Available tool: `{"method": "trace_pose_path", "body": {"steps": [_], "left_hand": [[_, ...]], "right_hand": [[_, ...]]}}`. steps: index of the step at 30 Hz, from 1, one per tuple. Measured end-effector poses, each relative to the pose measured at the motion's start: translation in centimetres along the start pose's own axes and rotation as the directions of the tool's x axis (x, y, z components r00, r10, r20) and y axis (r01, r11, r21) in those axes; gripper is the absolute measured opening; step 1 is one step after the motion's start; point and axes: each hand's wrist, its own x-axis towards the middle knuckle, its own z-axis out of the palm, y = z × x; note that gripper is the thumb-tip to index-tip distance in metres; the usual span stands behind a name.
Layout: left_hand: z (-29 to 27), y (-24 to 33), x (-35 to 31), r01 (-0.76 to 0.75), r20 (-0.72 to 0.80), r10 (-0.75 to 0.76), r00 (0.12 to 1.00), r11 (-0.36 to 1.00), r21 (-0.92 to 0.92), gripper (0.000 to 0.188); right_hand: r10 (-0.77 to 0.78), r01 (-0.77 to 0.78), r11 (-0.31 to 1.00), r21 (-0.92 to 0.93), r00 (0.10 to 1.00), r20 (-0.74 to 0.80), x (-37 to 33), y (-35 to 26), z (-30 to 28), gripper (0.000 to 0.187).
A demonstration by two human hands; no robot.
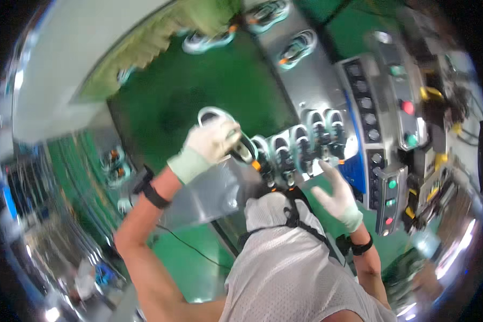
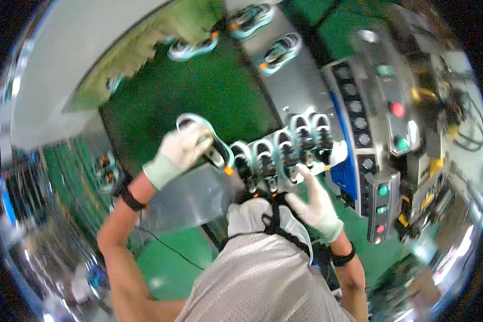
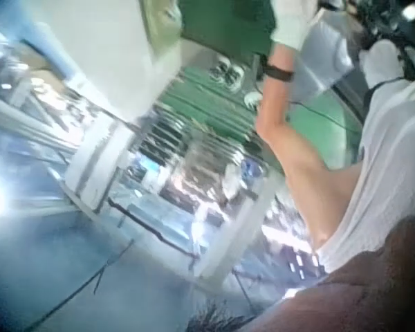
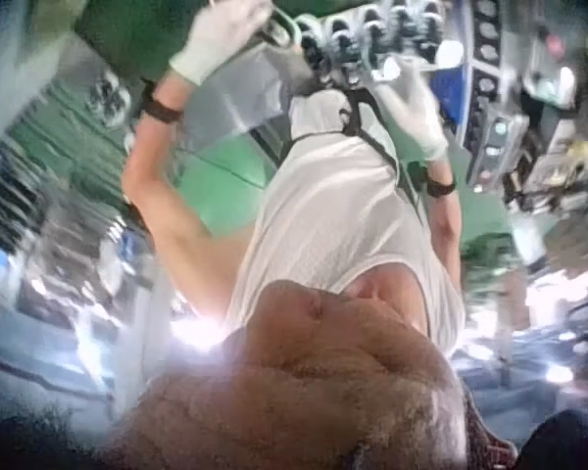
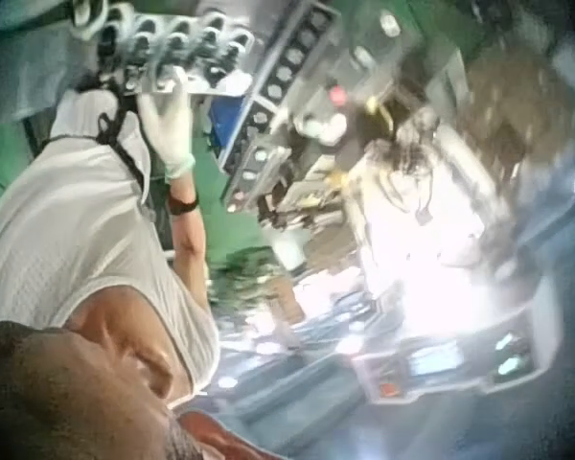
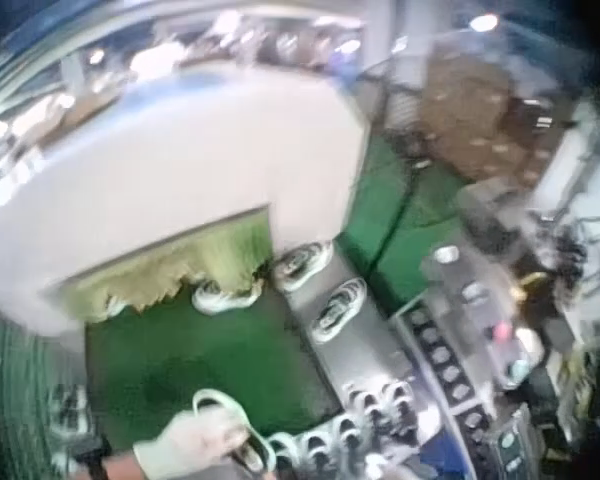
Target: Operating a shoe pressing machine to attach soles and maintain sneaker shape on a factory assembly line.
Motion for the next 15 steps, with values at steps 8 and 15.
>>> {"method": "trace_pose_path", "body": {"steps": [8, 15], "left_hand": [[6.0, 25.0, 17.1, -0.401, 0.200, 0.431, 0.880, 0.899, -0.176, 0.017], [11.5, 44.4, 22.3, -0.818, 0.248, 0.879, 0.407, 0.472, -0.329, 0.016]], "right_hand": [[-0.023, 0.070, 0.994, 0.080, 0.879, -0.476, -6.6, 4.3, -4.2, 0.074], [0.215, 0.008, 0.963, 0.269, 0.580, -0.786, -17.6, 12.8, -9.4, 0.077]]}}
